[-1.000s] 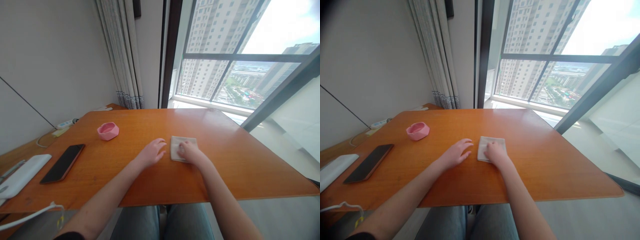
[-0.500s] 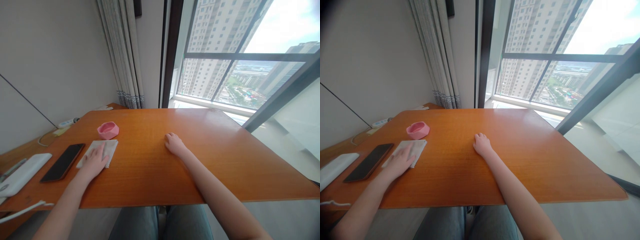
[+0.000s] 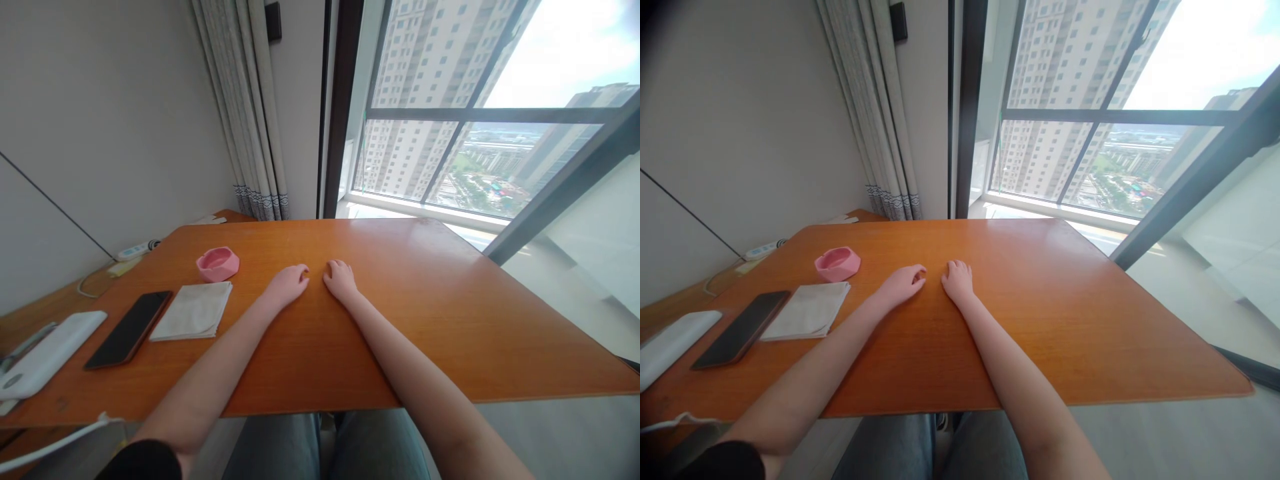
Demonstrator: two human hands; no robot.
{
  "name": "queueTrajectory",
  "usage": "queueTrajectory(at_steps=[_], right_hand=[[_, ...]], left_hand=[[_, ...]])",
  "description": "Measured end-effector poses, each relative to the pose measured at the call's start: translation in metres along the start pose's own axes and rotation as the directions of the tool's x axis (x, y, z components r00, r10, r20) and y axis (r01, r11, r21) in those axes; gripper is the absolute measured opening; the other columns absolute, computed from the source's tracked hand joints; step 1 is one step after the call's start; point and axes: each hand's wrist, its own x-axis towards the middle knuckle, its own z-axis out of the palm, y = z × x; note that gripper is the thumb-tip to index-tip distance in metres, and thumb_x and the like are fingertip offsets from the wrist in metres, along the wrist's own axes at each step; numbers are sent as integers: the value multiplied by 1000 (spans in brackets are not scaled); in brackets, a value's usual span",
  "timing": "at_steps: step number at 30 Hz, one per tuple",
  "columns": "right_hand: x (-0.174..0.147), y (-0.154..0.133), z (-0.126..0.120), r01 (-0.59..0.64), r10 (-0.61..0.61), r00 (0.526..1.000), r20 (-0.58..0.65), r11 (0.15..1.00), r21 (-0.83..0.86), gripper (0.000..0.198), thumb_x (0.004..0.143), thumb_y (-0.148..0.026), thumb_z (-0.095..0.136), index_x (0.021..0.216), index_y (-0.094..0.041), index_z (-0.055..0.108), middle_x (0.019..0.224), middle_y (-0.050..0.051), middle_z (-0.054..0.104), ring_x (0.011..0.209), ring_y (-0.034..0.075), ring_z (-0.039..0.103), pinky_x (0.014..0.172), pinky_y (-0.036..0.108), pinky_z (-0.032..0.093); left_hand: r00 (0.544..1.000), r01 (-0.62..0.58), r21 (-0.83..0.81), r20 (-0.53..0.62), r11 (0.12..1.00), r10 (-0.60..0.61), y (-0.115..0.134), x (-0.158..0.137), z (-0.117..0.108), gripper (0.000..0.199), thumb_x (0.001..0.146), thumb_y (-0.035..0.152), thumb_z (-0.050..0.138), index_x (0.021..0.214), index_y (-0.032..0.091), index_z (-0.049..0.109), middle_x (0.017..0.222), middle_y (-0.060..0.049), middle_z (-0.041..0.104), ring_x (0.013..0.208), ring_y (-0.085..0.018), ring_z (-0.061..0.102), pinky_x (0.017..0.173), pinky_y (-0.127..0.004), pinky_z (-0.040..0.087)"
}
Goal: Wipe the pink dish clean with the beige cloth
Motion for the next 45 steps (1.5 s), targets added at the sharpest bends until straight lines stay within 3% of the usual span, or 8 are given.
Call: queueTrajectory(at_steps=[7,20,24,29,32,35,39,45], right_hand=[[0,5,9,88,-84,995,-53,993,82,34,90,-17,37,118,-20,56,122,10,60,116,22,50,104,37,30],[2,7,6,96,-98,995,11,992,85,26,89,-18,39,102,-20,61,120,10,60,115,22,51,103,37,32],[0,7,5,132,-133,991,16,989,65,28,89,-19,40,110,-19,60,125,11,57,119,23,48,107,40,29],[0,7,7,125,-127,991,29,989,74,32,88,-18,42,114,-20,59,130,9,55,123,23,45,110,42,25],[0,7,7,108,-110,994,13,991,74,35,87,-18,42,118,-19,58,130,10,55,124,24,45,111,42,24],[0,7,7,96,-97,995,7,992,79,41,86,-19,43,126,-17,53,133,11,53,125,24,44,111,41,25],[3,8,8,70,-69,998,-13,986,154,37,92,-30,38,123,-18,54,131,11,55,125,23,46,110,40,28],[8,8,9,-1,98,980,-171,872,490,51,97,-43,16,126,-19,51,129,10,56,126,18,47,109,36,32]], left_hand=[[981,-151,-66,-132,986,142,22,48,62,27,90,17,37,89,15,63,96,-11,66,91,-20,61,84,-33,48],[978,-191,-48,-100,980,186,17,42,60,25,88,17,38,89,15,63,89,-10,64,85,-20,59,80,-33,48],[966,-213,34,-141,976,216,11,31,33,33,87,13,35,106,17,63,98,-9,66,94,-20,59,93,-37,44],[832,251,276,-552,928,-61,-34,-5,-39,45,86,13,38,128,20,51,124,-14,58,121,-29,46,113,-58,11],[754,561,278,-559,779,-344,-75,-29,-65,52,83,26,49,134,16,44,127,-21,54,123,-39,43,105,-70,13],[774,624,305,-371,720,-513,-107,-43,-72,50,78,34,58,123,13,52,121,-23,58,118,-42,46,98,-71,24],[825,555,333,-334,762,-455,-122,-42,-73,34,84,33,50,101,6,60,104,-23,65,106,-38,55,94,-58,37],[923,326,365,-322,872,-210,-74,-17,-58,22,87,32,49,92,13,60,102,-13,66,103,-27,57,106,-44,31]])
